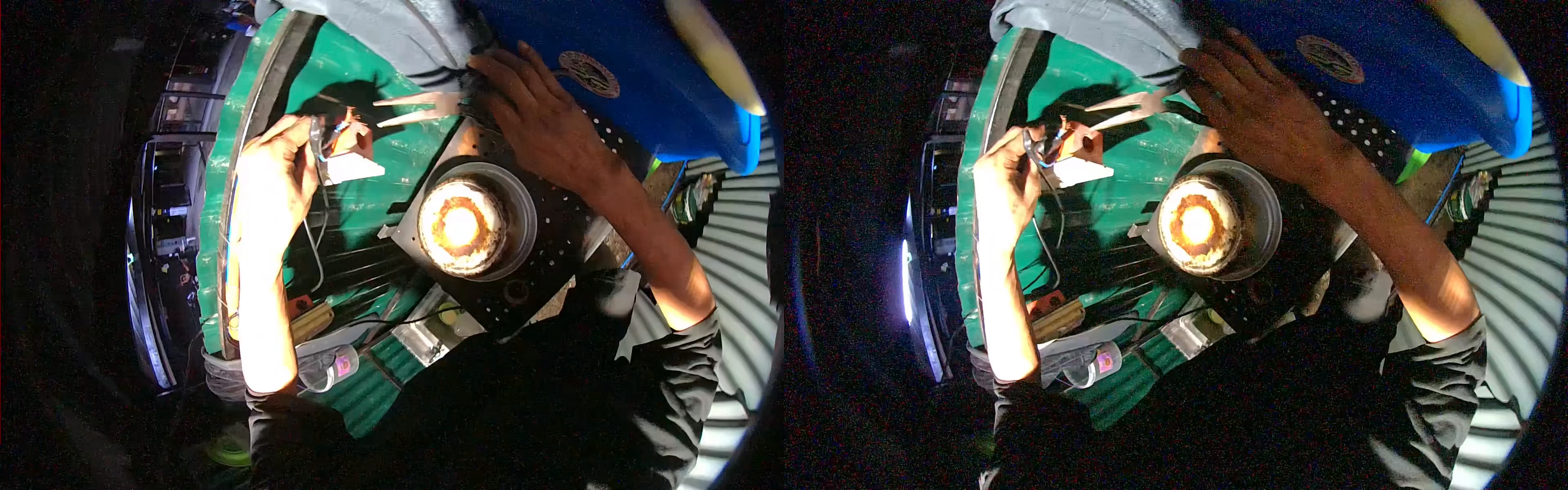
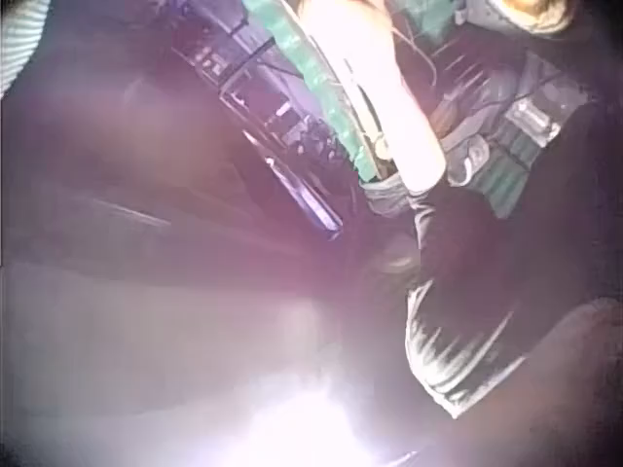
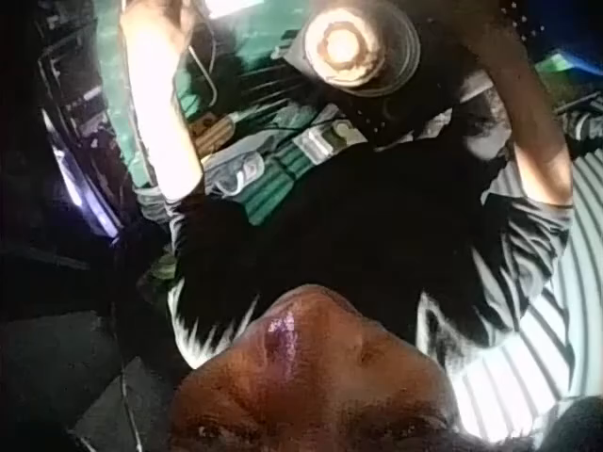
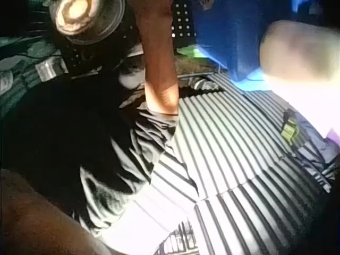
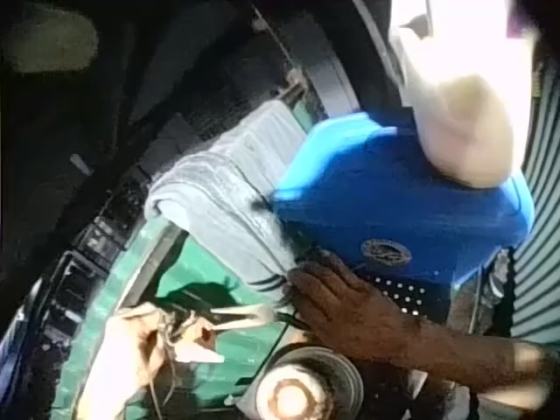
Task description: Repairing and connecting electrical wires on a component using pliers and electrical tape.
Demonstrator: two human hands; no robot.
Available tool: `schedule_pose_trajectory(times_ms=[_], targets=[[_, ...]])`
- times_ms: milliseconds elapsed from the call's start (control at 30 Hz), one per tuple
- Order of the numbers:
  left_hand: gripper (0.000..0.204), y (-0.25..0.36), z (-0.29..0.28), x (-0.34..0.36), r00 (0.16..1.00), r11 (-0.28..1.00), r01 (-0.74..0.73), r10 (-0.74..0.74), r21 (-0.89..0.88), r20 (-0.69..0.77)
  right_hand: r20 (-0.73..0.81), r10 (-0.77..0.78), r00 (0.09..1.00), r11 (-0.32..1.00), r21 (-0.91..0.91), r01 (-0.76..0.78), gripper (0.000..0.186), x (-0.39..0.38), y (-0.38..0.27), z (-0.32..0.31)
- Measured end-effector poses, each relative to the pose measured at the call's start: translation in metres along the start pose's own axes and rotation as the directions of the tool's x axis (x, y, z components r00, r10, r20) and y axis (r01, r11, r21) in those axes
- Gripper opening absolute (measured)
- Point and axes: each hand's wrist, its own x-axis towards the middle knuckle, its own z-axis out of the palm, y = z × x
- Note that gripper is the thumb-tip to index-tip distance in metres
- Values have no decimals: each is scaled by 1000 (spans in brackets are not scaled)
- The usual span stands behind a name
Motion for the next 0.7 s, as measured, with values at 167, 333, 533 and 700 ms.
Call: schedule_pose_trajectory(times_ms=[167, 333, 533, 700], targets=[[24, 2, -1, 0, 984, 982, -167, 162, 87, 71, -83, -59, 995, 998, -39, 56, 41, 7, 12, 5], [25, -10, -6, -11, 949, 935, -312, 299, 168, 96, -14, -154, 988, 987, -49, 153, 39, 11, 9, -15], [30, -8, -12, -11, 940, 916, -340, 323, 211, 114, -58, -171, 984, 980, -116, 163, 37, 19, 3, -18], [21, -10, -11, -9, 933, 917, -360, 353, 170, 71, -52, -184, 982, 972, -161, 174, 38, 23, 4, -15]])
